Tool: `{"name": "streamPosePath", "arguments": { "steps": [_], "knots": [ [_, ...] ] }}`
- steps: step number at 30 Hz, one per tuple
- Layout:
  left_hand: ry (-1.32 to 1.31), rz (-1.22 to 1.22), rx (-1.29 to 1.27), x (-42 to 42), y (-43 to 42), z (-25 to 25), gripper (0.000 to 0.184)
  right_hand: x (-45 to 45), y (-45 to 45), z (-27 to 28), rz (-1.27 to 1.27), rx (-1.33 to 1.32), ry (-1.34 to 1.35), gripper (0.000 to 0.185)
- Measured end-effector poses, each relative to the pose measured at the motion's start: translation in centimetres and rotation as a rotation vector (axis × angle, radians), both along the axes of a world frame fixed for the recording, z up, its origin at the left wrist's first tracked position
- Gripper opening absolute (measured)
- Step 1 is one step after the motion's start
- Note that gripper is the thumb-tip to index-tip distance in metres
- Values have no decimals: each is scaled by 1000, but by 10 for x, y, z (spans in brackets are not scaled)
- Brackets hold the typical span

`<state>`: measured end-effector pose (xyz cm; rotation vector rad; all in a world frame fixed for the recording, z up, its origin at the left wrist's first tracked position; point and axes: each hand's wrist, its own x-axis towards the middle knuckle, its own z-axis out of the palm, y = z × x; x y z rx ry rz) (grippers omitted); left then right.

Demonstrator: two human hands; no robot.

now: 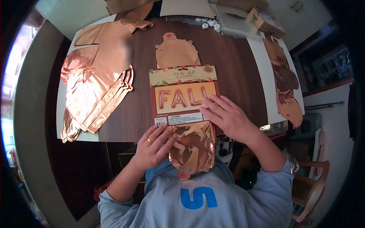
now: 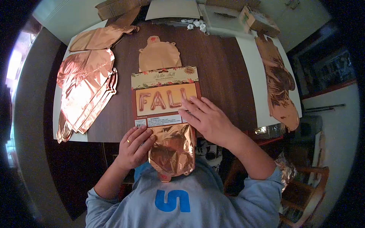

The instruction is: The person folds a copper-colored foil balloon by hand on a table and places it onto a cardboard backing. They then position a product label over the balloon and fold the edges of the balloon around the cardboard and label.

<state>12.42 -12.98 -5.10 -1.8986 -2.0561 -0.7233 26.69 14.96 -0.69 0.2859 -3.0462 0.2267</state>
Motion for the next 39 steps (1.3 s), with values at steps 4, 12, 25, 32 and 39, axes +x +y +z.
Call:
{"name": "streamPosePath", "arguments": {
  "steps": [4, 12, 25, 32, 39],
  "knots": [
    [16, 96, 16, 0, 7, 9, 38, 7, -2, 3, -36, -46, 29, 53],
    [-58, 86, -68, -8, 9, 12, 45, 25, -5, -4, 25, -127, 57, 58],
    [-227, 133, 90, -9, 15, 9, 27, 20, -15, -26, -65, -245, 327, 29],
    [-228, 149, 92, -9, 16, 14, 22, 20, -17, -26, -82, -251, 353, 20],
    [-66, 41, 101, -8, 4, 0, 18, 30, -23, -37, 41, -248, 450, 17]
  ]
}}
